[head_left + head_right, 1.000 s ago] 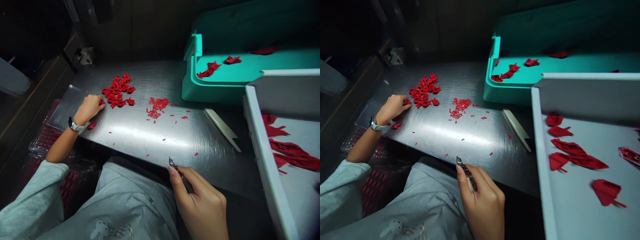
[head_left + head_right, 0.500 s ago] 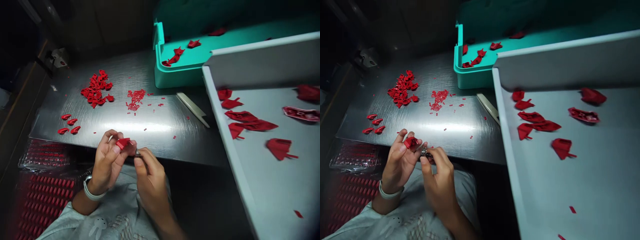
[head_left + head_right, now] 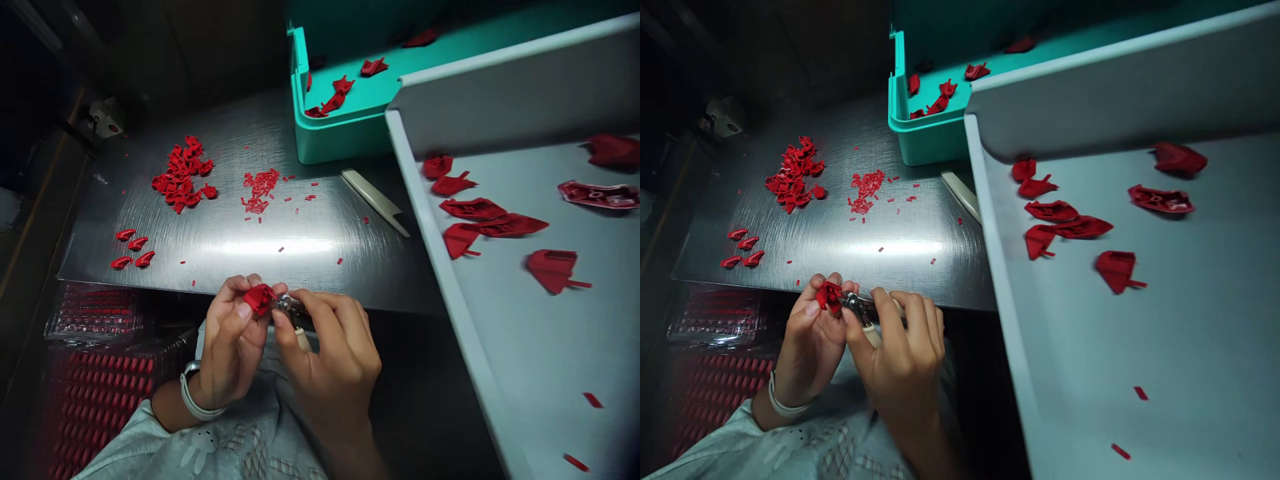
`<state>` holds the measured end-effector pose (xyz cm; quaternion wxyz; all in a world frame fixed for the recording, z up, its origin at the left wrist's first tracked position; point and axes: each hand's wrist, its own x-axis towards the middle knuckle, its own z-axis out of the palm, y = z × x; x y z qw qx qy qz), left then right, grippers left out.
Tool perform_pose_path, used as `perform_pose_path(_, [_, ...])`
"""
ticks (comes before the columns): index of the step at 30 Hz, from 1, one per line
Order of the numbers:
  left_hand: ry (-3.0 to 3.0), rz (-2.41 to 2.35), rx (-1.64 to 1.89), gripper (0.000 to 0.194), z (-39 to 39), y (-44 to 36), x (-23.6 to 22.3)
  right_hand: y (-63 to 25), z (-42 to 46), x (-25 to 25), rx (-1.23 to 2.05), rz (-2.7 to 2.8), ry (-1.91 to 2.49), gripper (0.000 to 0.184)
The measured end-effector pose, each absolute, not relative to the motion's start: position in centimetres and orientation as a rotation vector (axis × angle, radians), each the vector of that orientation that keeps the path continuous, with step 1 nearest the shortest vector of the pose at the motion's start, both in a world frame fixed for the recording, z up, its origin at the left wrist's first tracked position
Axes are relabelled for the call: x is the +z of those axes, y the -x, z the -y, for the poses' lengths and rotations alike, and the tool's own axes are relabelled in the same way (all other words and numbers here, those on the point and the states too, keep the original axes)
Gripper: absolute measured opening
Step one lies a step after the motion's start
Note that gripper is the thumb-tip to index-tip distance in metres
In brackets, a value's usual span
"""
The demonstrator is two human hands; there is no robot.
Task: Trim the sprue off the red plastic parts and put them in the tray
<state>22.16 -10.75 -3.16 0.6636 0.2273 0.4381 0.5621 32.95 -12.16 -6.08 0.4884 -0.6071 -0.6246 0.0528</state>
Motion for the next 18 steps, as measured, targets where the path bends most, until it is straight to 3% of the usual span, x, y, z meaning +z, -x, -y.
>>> perform_pose_path(18, [-0.779,-0.827,1.301,0.016,9.9,-21.6,-3.3,-35.0,12.2,-5.0,0.007,1.653,1.489,0.023])
